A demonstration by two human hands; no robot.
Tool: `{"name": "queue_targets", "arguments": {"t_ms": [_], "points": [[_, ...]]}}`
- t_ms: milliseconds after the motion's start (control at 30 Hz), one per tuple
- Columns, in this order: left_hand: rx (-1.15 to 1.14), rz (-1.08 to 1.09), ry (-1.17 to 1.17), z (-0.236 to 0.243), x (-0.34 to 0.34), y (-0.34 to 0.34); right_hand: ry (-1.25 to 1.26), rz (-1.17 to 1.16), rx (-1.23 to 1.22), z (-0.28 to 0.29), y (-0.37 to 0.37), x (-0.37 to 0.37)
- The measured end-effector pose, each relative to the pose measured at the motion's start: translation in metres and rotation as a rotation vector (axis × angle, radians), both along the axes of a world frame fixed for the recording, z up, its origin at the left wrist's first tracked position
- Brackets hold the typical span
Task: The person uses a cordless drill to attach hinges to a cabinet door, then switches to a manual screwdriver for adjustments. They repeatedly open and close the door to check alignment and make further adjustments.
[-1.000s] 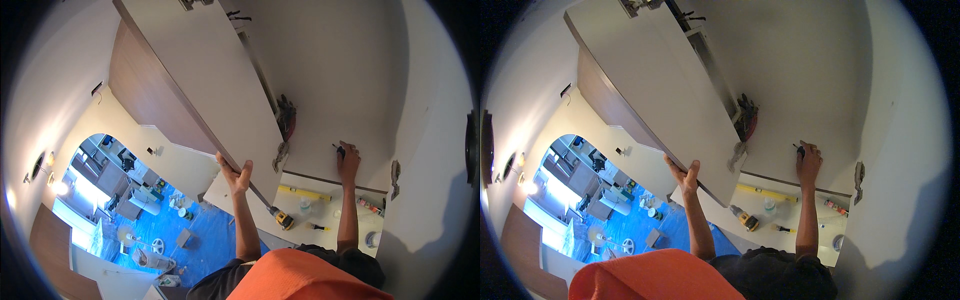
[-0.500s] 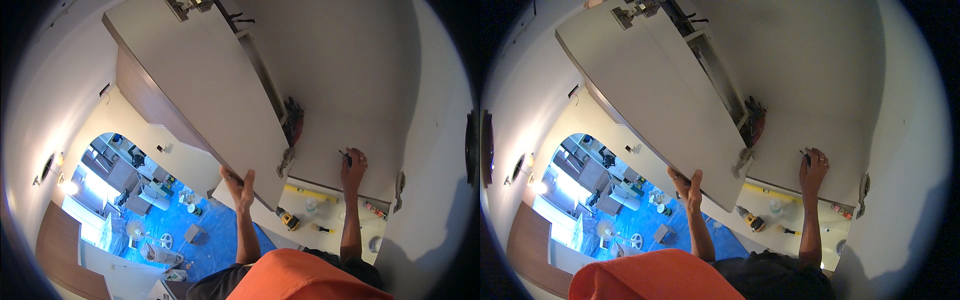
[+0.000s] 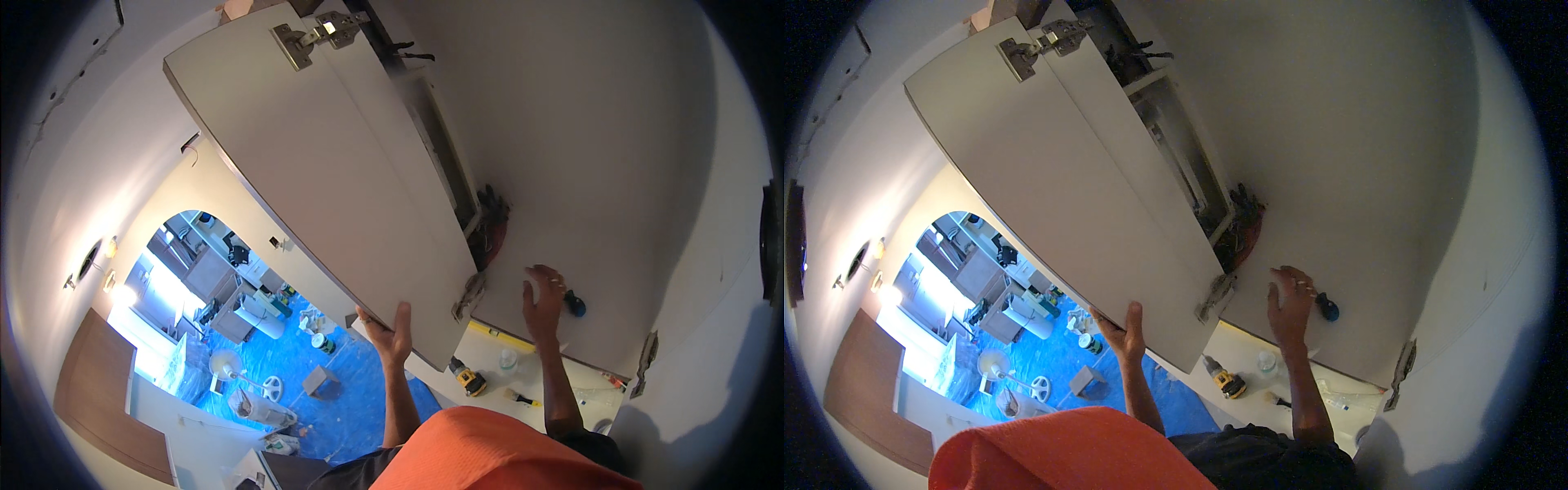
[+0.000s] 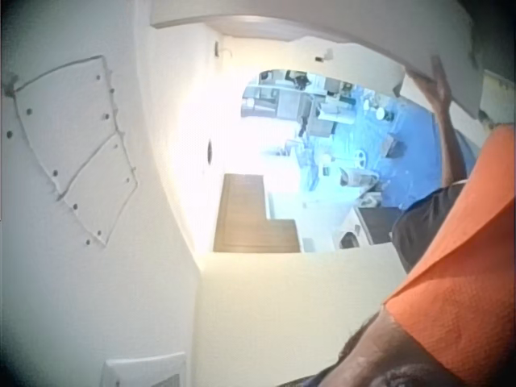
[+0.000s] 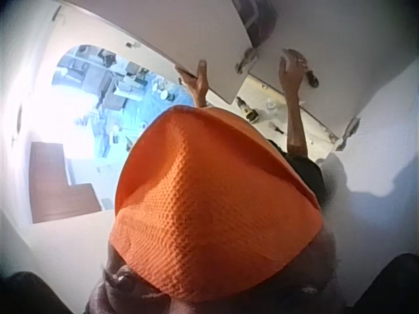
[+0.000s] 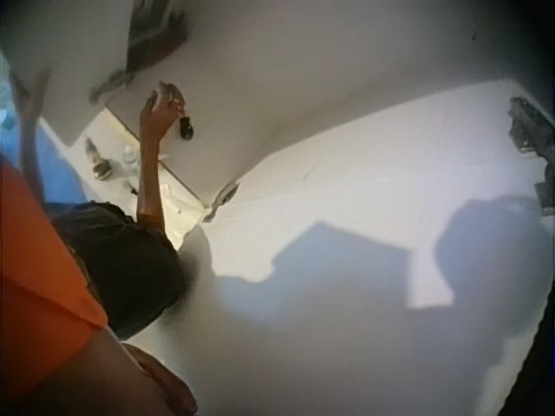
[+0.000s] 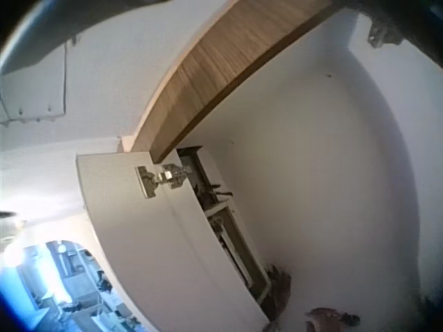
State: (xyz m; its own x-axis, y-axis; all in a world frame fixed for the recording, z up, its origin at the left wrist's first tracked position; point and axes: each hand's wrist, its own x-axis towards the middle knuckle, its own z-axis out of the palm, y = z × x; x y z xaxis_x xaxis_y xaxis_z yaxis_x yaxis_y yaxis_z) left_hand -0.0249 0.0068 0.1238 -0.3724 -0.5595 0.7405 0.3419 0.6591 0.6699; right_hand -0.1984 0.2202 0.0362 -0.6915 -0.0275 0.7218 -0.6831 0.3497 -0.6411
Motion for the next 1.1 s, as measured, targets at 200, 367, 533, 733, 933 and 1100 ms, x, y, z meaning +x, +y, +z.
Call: {"name": "queue_targets", "arguments": {"t_ms": [200, 367, 533, 733, 933, 1100], "points": [[0.134, -0.046, 0.076, -0.009, -0.004, 0.0, 0.059, 0.241, 0.016, 0.02, -0.037, -0.004], [0.17, -0.104, 0.108, -0.016, -0.005, -0.007, 0.057, 0.354, 0.0, 0.028, -0.054, -0.008], [0.117, -0.088, 0.095, -0.013, -0.003, -0.006, 0.123, 0.382, -0.037, 0.028, -0.056, -0.004], [0.039, 0.036, 0.075, -0.015, -0.004, -0.012, 0.102, 0.485, -0.135, 0.01, -0.052, 0.02], [0.161, 0.153, 0.15, -0.021, -0.007, -0.027, 0.21, 0.596, -0.294, -0.048, -0.059, 0.087], [0.0, 0.032, 0.108, -0.005, 0.001, -0.032, 0.034, 0.726, -0.235, -0.147, -0.066, 0.174]]}}
